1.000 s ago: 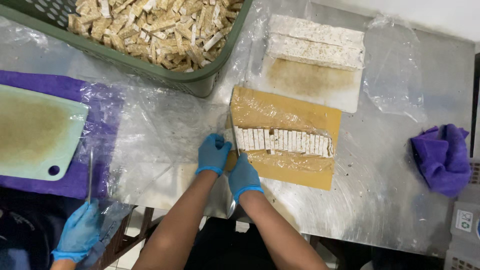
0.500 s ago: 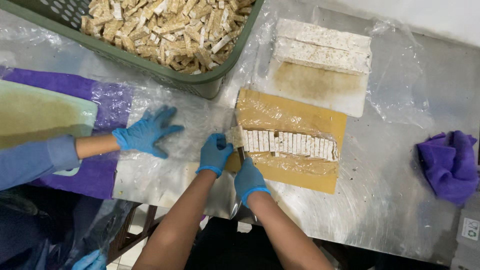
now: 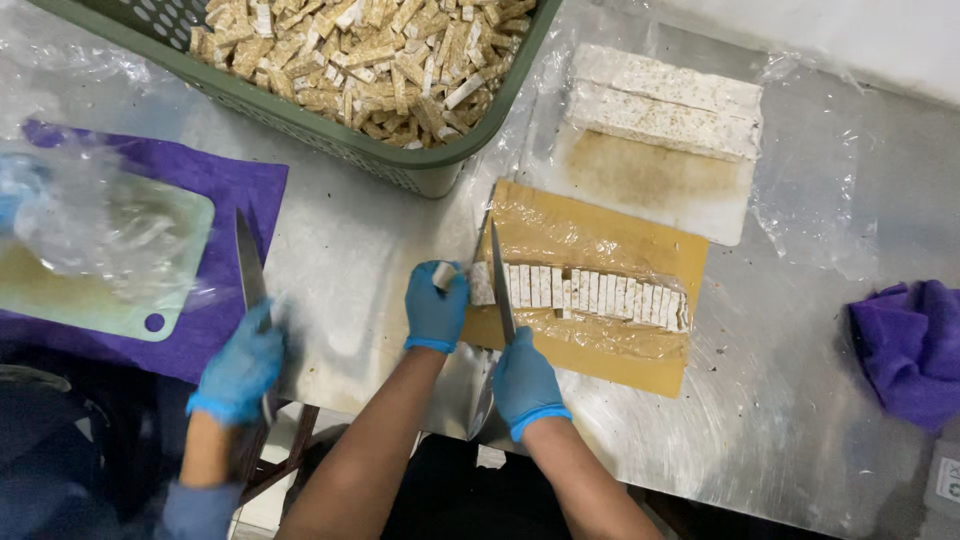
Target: The person cuts long blocks of a white food product into small rectangular pieces with a knife on a cutting board, then transfers the cut pieces onto a tray and into a basket. They repeatedly take new blocks, slice them into rows, and move finished pieces aside.
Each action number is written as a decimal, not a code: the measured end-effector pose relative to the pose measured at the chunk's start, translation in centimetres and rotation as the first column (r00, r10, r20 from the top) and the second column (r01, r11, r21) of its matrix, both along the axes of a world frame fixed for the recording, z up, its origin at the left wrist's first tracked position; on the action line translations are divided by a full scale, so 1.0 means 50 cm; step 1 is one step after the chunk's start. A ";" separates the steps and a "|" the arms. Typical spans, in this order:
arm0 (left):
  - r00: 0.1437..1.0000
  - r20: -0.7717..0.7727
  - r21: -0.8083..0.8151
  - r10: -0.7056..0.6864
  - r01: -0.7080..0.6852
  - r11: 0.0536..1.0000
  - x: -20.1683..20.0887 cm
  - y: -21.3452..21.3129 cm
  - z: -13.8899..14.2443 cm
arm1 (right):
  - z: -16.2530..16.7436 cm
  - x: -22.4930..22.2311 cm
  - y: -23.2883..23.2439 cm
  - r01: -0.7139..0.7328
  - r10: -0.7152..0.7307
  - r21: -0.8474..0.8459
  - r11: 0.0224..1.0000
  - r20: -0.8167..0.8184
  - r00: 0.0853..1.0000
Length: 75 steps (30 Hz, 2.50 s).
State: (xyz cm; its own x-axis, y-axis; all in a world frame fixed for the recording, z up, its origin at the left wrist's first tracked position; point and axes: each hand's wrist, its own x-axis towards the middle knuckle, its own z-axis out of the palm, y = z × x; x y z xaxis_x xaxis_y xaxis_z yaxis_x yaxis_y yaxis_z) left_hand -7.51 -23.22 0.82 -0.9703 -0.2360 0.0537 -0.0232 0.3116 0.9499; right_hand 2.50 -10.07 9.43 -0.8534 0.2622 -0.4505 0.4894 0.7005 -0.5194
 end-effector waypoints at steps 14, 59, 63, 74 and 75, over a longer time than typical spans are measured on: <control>0.936 0.351 0.043 0.013 -0.030 0.999 -0.009 0.021 -0.040 | -0.082 -0.028 -0.045 0.002 -0.005 0.031 1.000 0.104 0.995; 0.782 0.618 0.393 0.086 -0.402 0.827 -0.054 0.053 0.016 | -0.171 -0.019 0.624 0.317 -0.341 -0.159 0.935 -0.158 0.927; 0.804 0.568 0.072 0.179 -0.265 0.962 -0.050 0.079 0.035 | -0.164 0.002 0.604 0.184 -0.140 0.134 0.974 -0.288 0.947; 0.862 0.002 -0.435 0.506 -0.455 0.777 0.008 0.130 0.061 | -0.224 -0.006 0.576 0.303 -0.293 -0.021 0.953 -0.321 0.900; 0.845 0.072 -0.386 0.530 -0.466 0.796 0.014 0.136 0.062 | -0.219 -0.010 0.573 0.292 -0.279 -0.016 0.956 -0.350 0.894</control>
State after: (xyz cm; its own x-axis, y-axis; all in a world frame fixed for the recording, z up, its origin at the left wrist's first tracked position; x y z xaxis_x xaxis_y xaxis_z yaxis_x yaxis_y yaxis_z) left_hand -6.84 -16.42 3.93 -0.7242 -0.6860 0.0702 -0.4136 0.5135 0.7518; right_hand 1.98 18.56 -1.54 -0.8391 0.5287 -0.1277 0.4665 0.5790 -0.6687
